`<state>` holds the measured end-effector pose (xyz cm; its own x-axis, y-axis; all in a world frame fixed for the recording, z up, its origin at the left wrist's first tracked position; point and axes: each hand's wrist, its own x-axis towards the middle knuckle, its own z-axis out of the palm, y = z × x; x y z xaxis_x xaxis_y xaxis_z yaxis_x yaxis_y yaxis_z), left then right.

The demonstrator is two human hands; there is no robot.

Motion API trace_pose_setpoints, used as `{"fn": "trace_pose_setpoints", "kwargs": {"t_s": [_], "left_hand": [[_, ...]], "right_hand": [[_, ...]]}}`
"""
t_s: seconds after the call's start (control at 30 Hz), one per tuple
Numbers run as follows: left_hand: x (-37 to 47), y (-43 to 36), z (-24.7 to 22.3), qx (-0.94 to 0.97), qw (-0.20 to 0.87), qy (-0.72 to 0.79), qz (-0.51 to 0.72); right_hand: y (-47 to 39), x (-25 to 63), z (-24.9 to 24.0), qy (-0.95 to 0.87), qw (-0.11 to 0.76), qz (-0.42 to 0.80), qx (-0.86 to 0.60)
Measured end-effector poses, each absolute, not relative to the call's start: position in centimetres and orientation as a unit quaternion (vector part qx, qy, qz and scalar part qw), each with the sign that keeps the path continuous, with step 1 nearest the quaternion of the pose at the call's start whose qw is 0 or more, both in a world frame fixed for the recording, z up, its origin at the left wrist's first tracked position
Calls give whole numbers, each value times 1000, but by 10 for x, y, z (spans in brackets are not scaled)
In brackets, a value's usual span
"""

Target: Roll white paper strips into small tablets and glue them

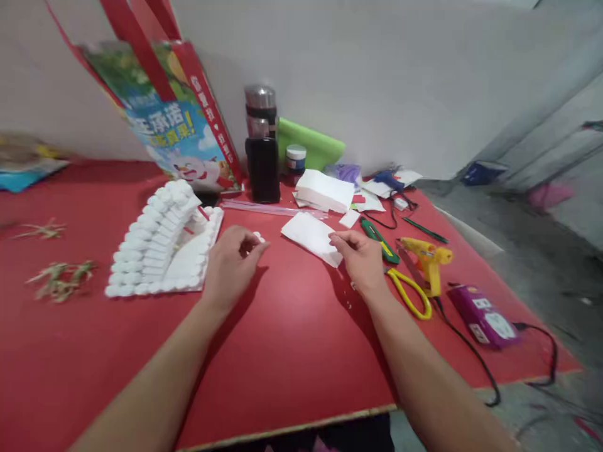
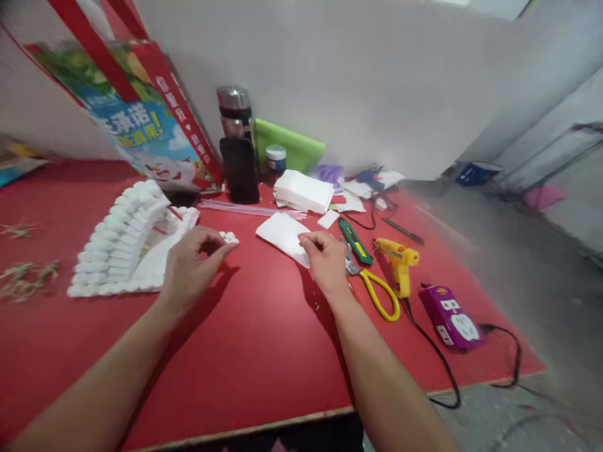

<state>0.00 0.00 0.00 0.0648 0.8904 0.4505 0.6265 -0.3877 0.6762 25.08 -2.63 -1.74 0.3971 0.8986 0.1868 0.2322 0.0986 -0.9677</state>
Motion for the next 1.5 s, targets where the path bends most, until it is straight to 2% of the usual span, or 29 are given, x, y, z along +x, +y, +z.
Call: {"fn": "trace_pose_setpoints", "kwargs": {"t_s": [0.13, 0.2, 0.27, 0.33, 0.5, 0.63, 0.8, 0.97, 1.13, 1.23, 1.33, 1.5], "left_hand": [[22, -15, -7, 713, 330, 503, 360], [29, -21, -10, 682, 427, 488, 338], [33, -25, -13, 670, 476, 471, 320], [34, -25, -15, 669, 495, 459, 312], [33, -22, -16, 626, 551, 449, 321], [34, -23, -12, 592, 593, 444, 316], [35, -28, -7, 574, 606, 453, 314], [37, -30, -6, 538, 649, 429, 324], [38, -28, -12, 512, 688, 386, 339], [39, -27, -15, 487, 699, 388, 352], [40, -28, -14, 475, 703, 399, 348], [40, -30, -6, 478, 673, 436, 359]], "right_hand": [[-28, 249, -16, -426, 584, 340, -601], [-29, 252, -15, -427, 587, 332, -603], [-29, 255, -14, -436, 588, 303, -611], [-29, 258, -15, -457, 573, 271, -624], [-25, 257, -26, -595, 448, 181, -642], [-24, 252, -33, -628, 411, 172, -637], [-25, 254, -36, -656, 324, 151, -665], [-26, 257, -36, -639, 330, 180, -671], [-30, 254, -27, -629, 402, 177, -641], [-34, 249, -17, -594, 465, 242, -610], [-38, 241, -10, -528, 505, 380, -567], [-43, 233, -6, -451, 481, 569, -491]]}}
